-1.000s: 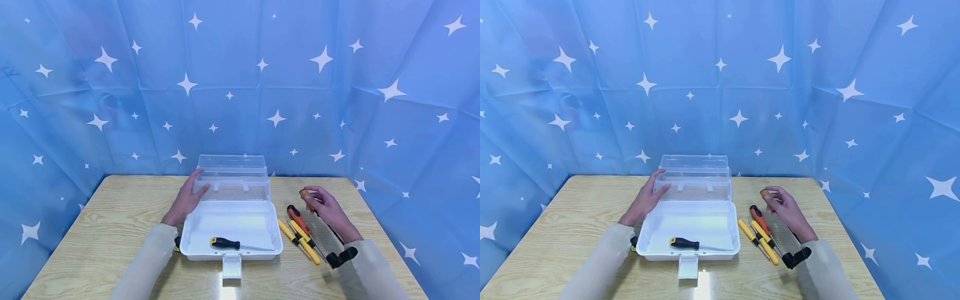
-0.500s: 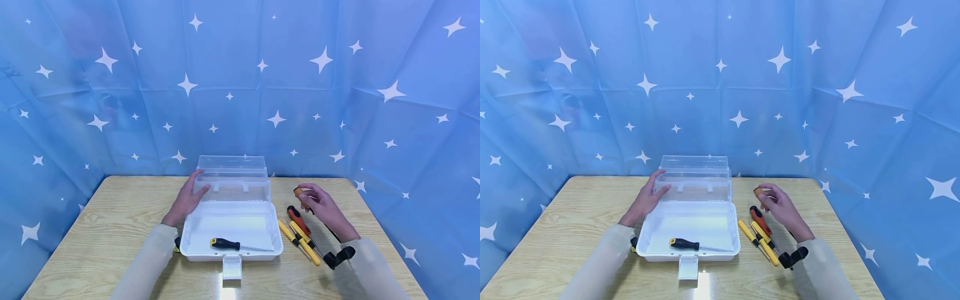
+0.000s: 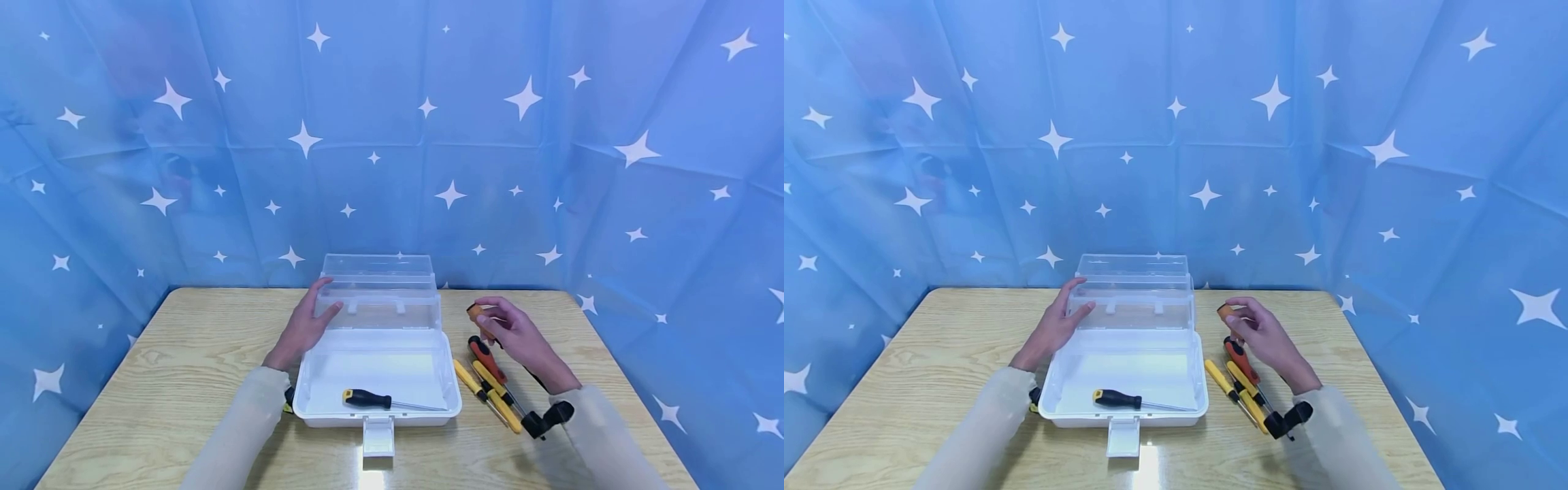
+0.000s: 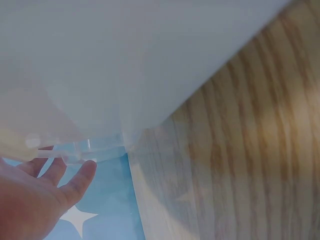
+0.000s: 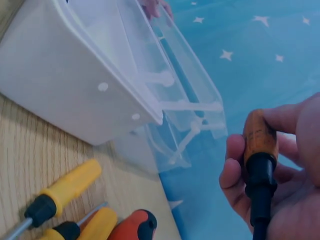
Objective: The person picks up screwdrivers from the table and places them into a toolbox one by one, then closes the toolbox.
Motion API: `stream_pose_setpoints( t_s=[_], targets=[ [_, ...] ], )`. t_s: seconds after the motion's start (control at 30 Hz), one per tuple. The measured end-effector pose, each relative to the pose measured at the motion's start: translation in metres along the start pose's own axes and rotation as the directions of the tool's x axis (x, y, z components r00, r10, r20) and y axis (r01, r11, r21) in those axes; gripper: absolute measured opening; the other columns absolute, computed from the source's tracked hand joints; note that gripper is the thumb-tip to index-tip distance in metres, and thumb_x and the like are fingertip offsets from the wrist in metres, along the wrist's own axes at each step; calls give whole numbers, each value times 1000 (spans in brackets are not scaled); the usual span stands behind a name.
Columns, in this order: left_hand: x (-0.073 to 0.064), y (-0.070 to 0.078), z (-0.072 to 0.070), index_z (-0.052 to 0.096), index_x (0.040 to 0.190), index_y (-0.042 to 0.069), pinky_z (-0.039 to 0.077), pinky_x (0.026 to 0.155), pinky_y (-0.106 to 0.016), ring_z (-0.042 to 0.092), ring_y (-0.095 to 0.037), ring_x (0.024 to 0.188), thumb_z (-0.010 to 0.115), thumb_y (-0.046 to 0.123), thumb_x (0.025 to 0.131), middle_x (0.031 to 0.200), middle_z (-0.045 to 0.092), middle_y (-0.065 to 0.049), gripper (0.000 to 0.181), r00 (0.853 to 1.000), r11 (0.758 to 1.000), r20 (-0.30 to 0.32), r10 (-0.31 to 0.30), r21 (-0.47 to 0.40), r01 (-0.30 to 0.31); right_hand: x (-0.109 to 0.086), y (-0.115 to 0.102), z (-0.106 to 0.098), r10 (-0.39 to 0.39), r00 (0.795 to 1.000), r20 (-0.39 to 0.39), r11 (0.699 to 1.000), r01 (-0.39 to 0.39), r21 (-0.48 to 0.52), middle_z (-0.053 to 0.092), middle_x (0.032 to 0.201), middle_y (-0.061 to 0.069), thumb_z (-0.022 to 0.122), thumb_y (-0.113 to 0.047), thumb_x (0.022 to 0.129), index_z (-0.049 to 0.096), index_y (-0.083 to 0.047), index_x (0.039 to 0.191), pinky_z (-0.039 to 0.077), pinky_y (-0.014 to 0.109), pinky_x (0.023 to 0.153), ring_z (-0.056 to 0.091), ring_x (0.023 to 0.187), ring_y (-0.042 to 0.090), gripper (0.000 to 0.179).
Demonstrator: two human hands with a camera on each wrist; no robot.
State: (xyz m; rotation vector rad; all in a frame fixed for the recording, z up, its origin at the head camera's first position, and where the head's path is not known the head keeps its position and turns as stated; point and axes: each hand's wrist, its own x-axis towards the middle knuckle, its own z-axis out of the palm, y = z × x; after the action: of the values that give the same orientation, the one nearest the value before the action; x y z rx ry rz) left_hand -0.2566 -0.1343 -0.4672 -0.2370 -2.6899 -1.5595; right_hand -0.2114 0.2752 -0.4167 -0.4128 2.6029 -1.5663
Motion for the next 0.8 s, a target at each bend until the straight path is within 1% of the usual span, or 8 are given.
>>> stream_pose_setpoints(
  t_s=[0.07,0.1,0.2,0.4,0.57,0.6,0.7,0.8],
  targets=[
    [0,0,0,28,153,35,26,113,-66,20,-35,150,53,59,96,165,18,-4,67,1000,1000,0,0,1,0,1,-2,2,-19,1000,12,1000,19,9,61,107,13,52,-26,104,48,-10,138,51,30,60,60,81,38,38],
    [0,-1,0,28,153,36,26,113,-66,20,-35,150,53,58,96,165,18,-4,66,1000,1000,0,0,2,0,1,-3,3,-27,1000,17,1000,26,13,61,106,13,52,-25,104,48,-9,138,51,29,59,60,79,36,37],
    [0,-1,0,27,153,36,26,113,-66,20,-35,150,53,56,97,165,18,-4,64,1000,1000,-2,-3,4,3,1,-7,4,-38,999,30,999,37,28,60,107,13,52,-25,105,49,-10,137,50,30,59,59,78,36,36],
    [0,-3,0,28,153,35,25,114,-66,21,-35,150,52,58,97,165,20,-5,66,1000,1000,-6,13,12,-13,1,-14,7,-42,998,47,998,40,40,59,109,13,52,-25,104,50,-13,136,52,31,64,58,80,36,34],
    [1,-4,0,28,153,34,25,114,-65,20,-35,150,52,56,97,165,21,-5,65,1000,1000,-8,19,14,-19,2,-18,10,-60,996,59,998,58,28,61,112,13,53,-24,104,51,-9,136,55,35,70,62,85,36,35],
    [0,-4,0,28,153,35,25,114,-66,20,-35,150,53,55,98,165,21,-4,64,1000,1000,-8,15,12,-15,2,-19,11,-63,996,59,998,62,24,62,113,13,53,-25,104,51,-9,135,56,35,71,63,86,35,36],
    [0,-2,0,28,153,35,26,114,-66,21,-35,150,53,54,98,165,20,-4,64,1000,1000,-4,7,8,-7,3,-21,13,-71,995,66,997,70,14,63,114,13,54,-25,104,51,-8,136,56,32,71,66,87,26,37],
    [0,-1,-1,28,153,35,25,114,-66,20,-35,150,53,55,98,165,20,-4,65,1000,1000,-2,5,1,-5,3,-25,15,-61,995,81,998,58,28,63,105,16,54,-25,103,51,-11,135,54,30,63,64,78,19,35]
  ],
)
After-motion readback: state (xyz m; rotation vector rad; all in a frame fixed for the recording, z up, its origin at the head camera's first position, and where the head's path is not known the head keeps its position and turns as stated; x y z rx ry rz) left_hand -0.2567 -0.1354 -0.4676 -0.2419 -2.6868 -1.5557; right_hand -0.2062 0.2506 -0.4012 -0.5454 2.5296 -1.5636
